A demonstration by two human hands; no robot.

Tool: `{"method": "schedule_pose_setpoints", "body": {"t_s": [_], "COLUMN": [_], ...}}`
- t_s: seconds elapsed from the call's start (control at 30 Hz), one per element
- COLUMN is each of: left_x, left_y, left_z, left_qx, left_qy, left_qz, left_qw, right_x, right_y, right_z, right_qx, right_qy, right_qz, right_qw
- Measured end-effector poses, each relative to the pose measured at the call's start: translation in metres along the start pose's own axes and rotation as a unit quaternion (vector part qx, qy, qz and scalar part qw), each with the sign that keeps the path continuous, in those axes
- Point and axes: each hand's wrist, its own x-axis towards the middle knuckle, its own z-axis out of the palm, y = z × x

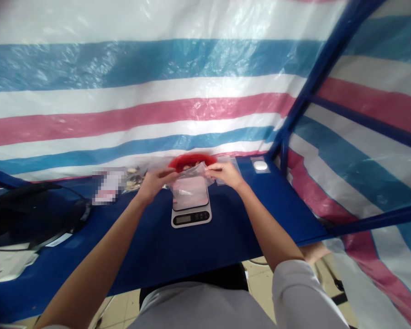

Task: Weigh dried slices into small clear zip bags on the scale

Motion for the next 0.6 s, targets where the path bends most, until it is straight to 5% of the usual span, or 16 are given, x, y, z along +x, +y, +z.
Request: {"method": "schedule_pose_setpoints", "body": {"t_s": [0.13, 0.23, 0.47, 0.6], "left_x": [0.018, 0.023, 0.013, 0.009], "left_y": [0.030, 0.040, 0.017, 0.010], "left_z": [0.004, 0.017, 0.050, 0.071], "left_qx": [0.158, 0.115, -0.049, -0.099], "left_qy": [-0.172, -0.258, -0.151, -0.113], "left_qz": [0.042, 0.048, 0.030, 0.025], "left_qw": [0.971, 0.958, 0.987, 0.988], "right_x": [0.001, -0.001, -0.018, -0.024], "right_y": [-0.009, -0.011, 0.009, 0.020], "right_z": [-0.001, -0.003, -0.023, -0.034], "right_qx": [-0.037, -0.047, 0.016, 0.065], "right_qy": [-0.027, -0.012, 0.089, 0.075], "right_qz": [-0.041, -0.046, 0.030, 0.114], "right_qw": [0.998, 0.998, 0.995, 0.989]}}
